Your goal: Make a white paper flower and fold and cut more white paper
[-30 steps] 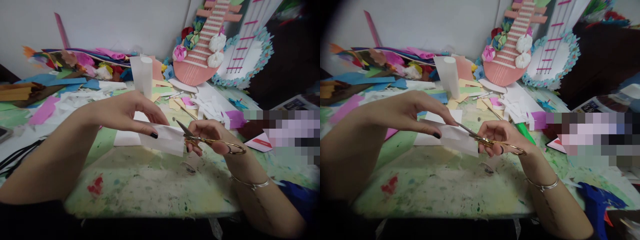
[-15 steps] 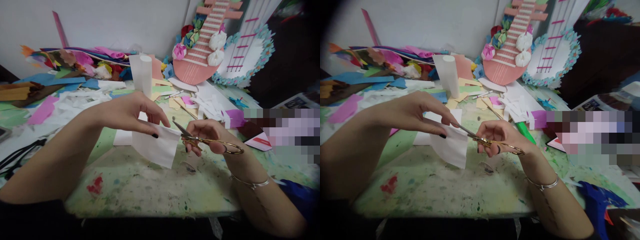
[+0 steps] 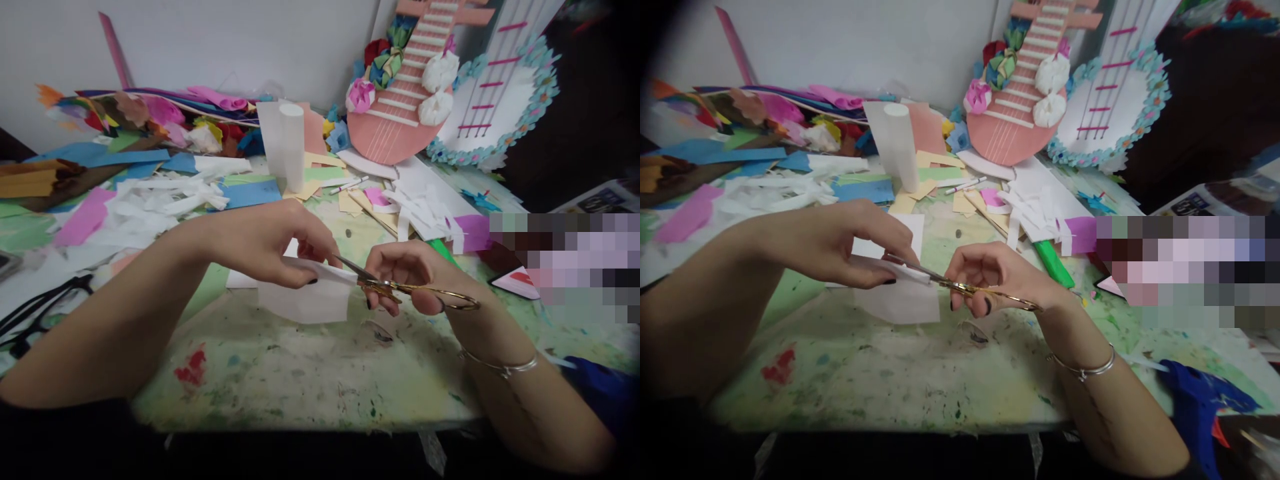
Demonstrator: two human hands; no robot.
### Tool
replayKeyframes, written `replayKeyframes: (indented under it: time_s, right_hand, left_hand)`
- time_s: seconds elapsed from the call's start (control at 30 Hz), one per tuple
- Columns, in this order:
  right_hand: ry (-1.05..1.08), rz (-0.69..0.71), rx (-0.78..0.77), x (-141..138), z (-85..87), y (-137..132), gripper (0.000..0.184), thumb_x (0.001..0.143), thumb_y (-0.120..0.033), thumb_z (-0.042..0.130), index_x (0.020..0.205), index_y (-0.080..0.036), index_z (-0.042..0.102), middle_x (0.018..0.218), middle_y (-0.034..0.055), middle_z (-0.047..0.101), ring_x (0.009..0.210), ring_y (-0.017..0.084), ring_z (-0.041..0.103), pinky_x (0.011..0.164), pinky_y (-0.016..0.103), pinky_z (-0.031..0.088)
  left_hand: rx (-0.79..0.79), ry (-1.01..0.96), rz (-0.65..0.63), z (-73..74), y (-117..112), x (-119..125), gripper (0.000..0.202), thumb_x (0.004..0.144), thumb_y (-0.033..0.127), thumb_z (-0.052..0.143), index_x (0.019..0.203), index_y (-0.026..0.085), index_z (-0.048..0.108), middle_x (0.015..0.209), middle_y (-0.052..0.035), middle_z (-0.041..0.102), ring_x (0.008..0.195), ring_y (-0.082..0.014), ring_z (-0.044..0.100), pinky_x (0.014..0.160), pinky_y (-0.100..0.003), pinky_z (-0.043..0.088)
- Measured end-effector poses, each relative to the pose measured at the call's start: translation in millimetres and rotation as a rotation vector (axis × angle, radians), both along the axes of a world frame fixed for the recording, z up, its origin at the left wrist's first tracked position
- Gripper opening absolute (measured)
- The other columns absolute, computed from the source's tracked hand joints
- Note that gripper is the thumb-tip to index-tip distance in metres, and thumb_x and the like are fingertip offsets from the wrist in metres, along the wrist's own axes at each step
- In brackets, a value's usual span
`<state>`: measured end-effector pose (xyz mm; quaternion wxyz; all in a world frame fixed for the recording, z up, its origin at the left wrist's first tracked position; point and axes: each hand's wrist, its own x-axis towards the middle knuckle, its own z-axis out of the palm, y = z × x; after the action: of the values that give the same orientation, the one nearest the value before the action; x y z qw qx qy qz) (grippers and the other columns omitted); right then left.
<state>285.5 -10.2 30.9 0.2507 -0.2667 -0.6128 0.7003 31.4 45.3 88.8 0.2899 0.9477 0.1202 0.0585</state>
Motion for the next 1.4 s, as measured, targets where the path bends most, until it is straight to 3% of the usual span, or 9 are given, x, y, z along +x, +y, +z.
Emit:
replayKeyframes:
  time_s: [0.2,0.3,0.63,1.0,1.2,1.4]
  right_hand:
    - [0.001,-0.004,-0.004,-0.6,0.2,-0.1,0.061,0.054,-0.054,0.085,0.090,-0.011,0.059,0.077,0.0062,0.068,0.059,0.009,0.057,0.054,0.020,0.044]
    - [-0.013,-0.014,0.008,-0.8,1.6,-0.4,0.062,0.054,-0.055,0.084,0.089,-0.011,0.060,0.077,0.0065,0.068,0.058,0.008,0.057,0.054,0.020,0.044]
    - [-0.070,-0.002,0.032,0.1,3.2,-0.2,0.066,0.054,-0.061,0.081,0.093,-0.012,0.061,0.079,0.0060,0.069,0.055,0.009,0.057,0.053,0.021,0.047]
    - [-0.076,0.011,0.017,0.7,-0.9,0.5,0.069,0.053,-0.062,0.081,0.096,-0.012,0.061,0.082,0.0065,0.069,0.059,0.009,0.059,0.055,0.021,0.048]
    - [-0.078,-0.001,0.037,0.4,0.2,0.1,0.067,0.055,-0.061,0.081,0.096,-0.011,0.061,0.080,0.0064,0.068,0.059,0.009,0.060,0.055,0.020,0.048]
    - [-0.070,-0.002,0.041,0.5,0.0,-0.5,0.066,0.056,-0.060,0.081,0.097,-0.012,0.061,0.081,0.0058,0.068,0.061,0.009,0.059,0.055,0.020,0.049]
  left_hand:
    - [0.000,-0.015,0.006,0.0,-2.6,3.1,0.016,0.080,0.024,0.066,0.095,0.018,0.070,0.084,-0.0030,0.070,0.073,-0.0107,0.061,0.068,-0.018,0.044]
    - [0.003,-0.015,0.027,-2.0,-4.1,6.0,0.014,0.083,0.029,0.064,0.089,0.018,0.070,0.078,-0.0020,0.069,0.070,-0.0095,0.060,0.064,-0.017,0.042]
    - [0.057,0.020,0.077,-4.9,-7.0,9.0,0.007,0.081,0.019,0.062,0.077,0.018,0.068,0.064,0.0035,0.063,0.058,-0.0062,0.054,0.056,-0.016,0.037]
    - [0.122,0.004,0.116,-2.2,-8.9,7.9,0.009,0.082,0.024,0.063,0.079,0.018,0.070,0.066,0.0020,0.066,0.059,-0.0078,0.056,0.055,-0.018,0.037]
    - [0.100,0.003,0.099,-1.6,-10.7,8.2,0.018,0.085,0.034,0.062,0.083,0.018,0.070,0.068,0.0006,0.066,0.059,-0.0081,0.056,0.055,-0.019,0.036]
    - [0.122,0.019,0.124,-2.9,-10.8,10.8,0.014,0.085,0.026,0.060,0.078,0.018,0.070,0.064,0.0023,0.064,0.057,-0.0069,0.054,0.055,-0.019,0.034]
